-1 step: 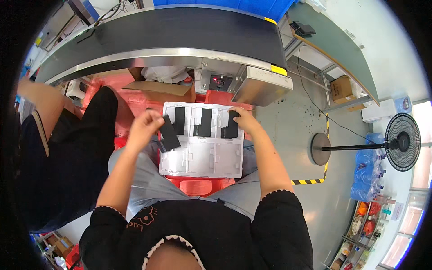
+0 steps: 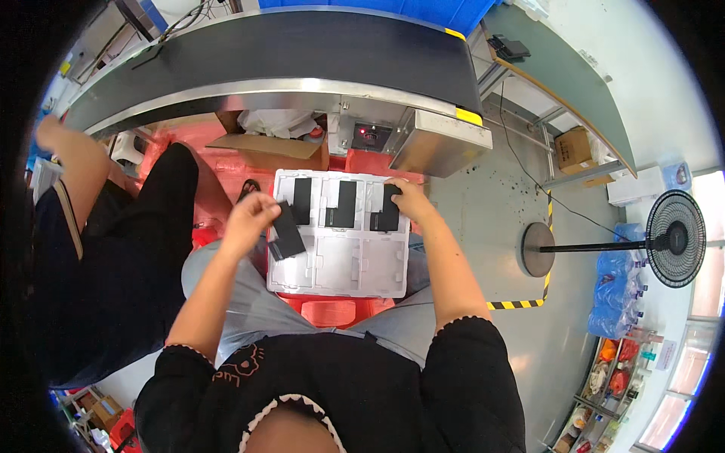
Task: Sorting black plastic parts from a conveyor into a compartmentalized tray.
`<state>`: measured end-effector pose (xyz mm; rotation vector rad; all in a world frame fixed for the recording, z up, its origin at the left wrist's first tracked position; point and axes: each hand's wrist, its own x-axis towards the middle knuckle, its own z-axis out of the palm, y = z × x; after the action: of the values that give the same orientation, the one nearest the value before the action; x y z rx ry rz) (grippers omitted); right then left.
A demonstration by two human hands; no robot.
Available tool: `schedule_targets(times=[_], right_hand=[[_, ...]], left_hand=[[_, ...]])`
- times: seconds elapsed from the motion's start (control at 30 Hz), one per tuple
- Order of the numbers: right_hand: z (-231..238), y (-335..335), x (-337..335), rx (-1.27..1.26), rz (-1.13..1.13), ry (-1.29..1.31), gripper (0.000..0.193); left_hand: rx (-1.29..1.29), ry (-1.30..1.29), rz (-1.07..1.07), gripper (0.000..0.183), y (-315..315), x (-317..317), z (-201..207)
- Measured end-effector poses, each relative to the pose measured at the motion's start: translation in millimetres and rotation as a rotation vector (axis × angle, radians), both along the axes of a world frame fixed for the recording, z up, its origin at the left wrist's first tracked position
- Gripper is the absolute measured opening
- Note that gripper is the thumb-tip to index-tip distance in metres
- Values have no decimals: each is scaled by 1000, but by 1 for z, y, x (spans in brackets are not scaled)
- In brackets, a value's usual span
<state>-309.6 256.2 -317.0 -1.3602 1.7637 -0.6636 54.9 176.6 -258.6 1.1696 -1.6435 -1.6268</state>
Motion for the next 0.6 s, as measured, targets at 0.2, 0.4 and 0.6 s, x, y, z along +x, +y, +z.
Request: schedule_targets(times=[0.2,0.4,0.6], right_hand=[[6,33,42,-172,45,703,48],[-1,78,80,-286,65,745,45],[-12,94,85,-290,-111,719,46]], left_hand=[[-106,-144,12,9,29,-3,-81],[-646,-322,-38,36,47,-11,-77],[-726,-424,-88,28,54,-9,-66]])
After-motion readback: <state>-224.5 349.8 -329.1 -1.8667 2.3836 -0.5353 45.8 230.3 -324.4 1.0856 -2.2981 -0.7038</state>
